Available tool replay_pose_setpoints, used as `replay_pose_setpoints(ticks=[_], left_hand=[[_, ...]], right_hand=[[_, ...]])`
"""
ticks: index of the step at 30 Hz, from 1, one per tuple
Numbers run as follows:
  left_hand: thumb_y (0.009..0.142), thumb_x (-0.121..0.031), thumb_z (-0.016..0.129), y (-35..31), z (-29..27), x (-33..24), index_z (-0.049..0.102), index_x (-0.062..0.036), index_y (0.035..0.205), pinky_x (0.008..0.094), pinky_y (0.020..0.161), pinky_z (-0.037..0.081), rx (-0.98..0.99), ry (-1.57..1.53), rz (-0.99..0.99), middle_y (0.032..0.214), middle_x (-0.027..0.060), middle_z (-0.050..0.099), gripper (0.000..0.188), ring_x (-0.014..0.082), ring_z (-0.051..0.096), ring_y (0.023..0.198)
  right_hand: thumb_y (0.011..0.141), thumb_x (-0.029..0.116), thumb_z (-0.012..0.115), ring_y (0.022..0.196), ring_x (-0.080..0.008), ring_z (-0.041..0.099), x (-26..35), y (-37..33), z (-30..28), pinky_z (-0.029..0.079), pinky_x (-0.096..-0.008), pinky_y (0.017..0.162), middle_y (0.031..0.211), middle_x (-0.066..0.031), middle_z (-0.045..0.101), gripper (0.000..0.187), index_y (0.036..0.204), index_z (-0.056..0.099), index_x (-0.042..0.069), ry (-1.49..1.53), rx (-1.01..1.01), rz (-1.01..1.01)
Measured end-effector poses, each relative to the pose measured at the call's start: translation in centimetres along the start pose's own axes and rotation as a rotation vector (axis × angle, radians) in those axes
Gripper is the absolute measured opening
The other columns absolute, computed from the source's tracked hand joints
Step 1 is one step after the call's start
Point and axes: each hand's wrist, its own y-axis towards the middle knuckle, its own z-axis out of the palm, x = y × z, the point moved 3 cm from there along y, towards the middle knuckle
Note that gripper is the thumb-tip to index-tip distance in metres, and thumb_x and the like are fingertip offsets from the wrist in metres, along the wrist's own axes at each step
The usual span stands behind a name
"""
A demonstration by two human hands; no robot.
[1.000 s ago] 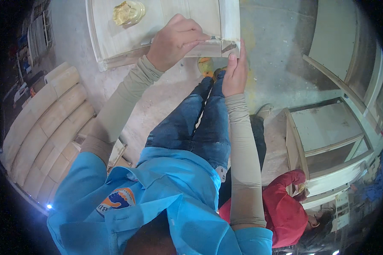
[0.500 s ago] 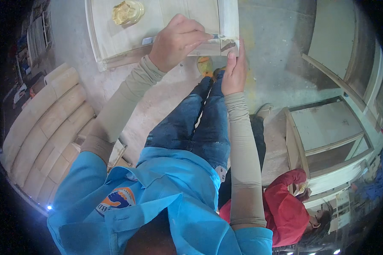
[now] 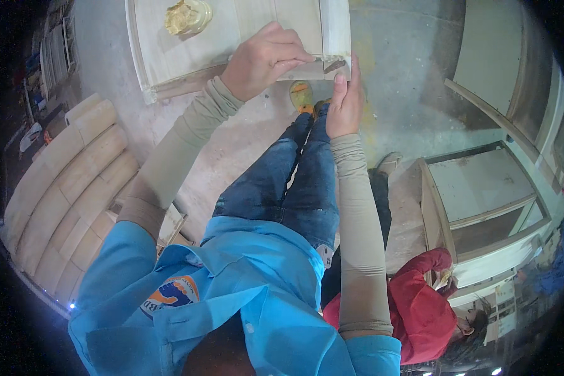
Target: The person applies a yellowish adhesive substance to the edges and corners of a wooden furniture frame using a small metal spatula. They repeatedly scoop the substance from a lump on the surface and spread it into the joints of the frame.
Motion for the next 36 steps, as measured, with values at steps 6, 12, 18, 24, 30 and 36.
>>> replay_pose_setpoints(ticks=[6,12,18,24,30,36], left_hand=[[0.078,-0.008,0.071,0.3,-0.1,0.2,0.074,-0.0086,0.093,0.0338,0.075,0.049,-0.025,0.0,-0.008,0.087,0.0023,0.065,0.015,0.0232,0.056,0.083],[0.079,-0.01,0.071,0.1,-0.9,0.3,0.074,-0.0089,0.093,0.0331,0.075,0.049,0.003,0.04,-0.031,0.088,0.0015,0.066,0.015,0.0225,0.056,0.083],[0.079,-0.011,0.071,0.3,-1.1,0.6,0.074,-0.009,0.092,0.0333,0.076,0.048,0.022,0.037,-0.028,0.088,0.0012,0.066,0.014,0.0227,0.056,0.083],[0.078,-0.013,0.072,1.9,-1.0,-0.5,0.074,-0.0093,0.091,0.0325,0.075,0.049,0.017,0.091,0.011,0.087,0.0006,0.066,0.014,0.0218,0.057,0.084],[0.079,-0.017,0.066,3.8,-0.2,-2.0,0.07,-0.0128,0.08,0.0334,0.063,0.054,0.028,0.287,0.111,0.079,-0.001,0.057,0.006,0.0192,0.058,0.082],[0.075,-0.014,0.062,4.8,-0.4,-3.3,0.067,-0.0113,0.075,0.0339,0.06,0.054,0.122,0.368,0.145,0.077,0.0018,0.053,0.005,0.0193,0.059,0.083]], right_hand=[[0.106,0.039,0.033,0.13,-0.0384,0.049,0.0,-0.1,-0.1,0.038,-0.0416,0.107,0.141,-0.0257,0.049,0.058,0.147,0.034,-0.002,0.01,0.027,0.038],[0.106,0.037,0.033,0.132,-0.0394,0.047,-0.1,-0.1,0.1,0.037,-0.0423,0.108,0.143,-0.0258,0.047,0.057,0.147,0.035,-0.003,0.019,0.021,0.03],[0.106,0.036,0.033,0.133,-0.04,0.045,-0.1,-0.1,0.0,0.036,-0.0432,0.109,0.144,-0.0258,0.045,0.055,0.147,0.035,-0.001,0.024,0.025,0.034],[0.106,0.035,0.033,0.134,-0.0401,0.043,0.2,-0.1,-0.1,0.034,-0.0436,0.111,0.144,-0.0252,0.045,0.055,0.148,0.035,0.0,0.048,0.031,0.061],[0.105,0.034,0.035,0.133,-0.0391,0.044,-0.6,-0.1,0.2,0.033,-0.0434,0.111,0.145,-0.0226,0.046,0.055,0.148,0.036,0.001,0.065,-0.007,0.024],[0.104,0.036,0.037,0.13,-0.0384,0.047,-0.3,-0.1,0.1,0.034,-0.0434,0.109,0.145,-0.0212,0.047,0.055,0.148,0.036,0.003,0.035,-0.017,-0.011]])
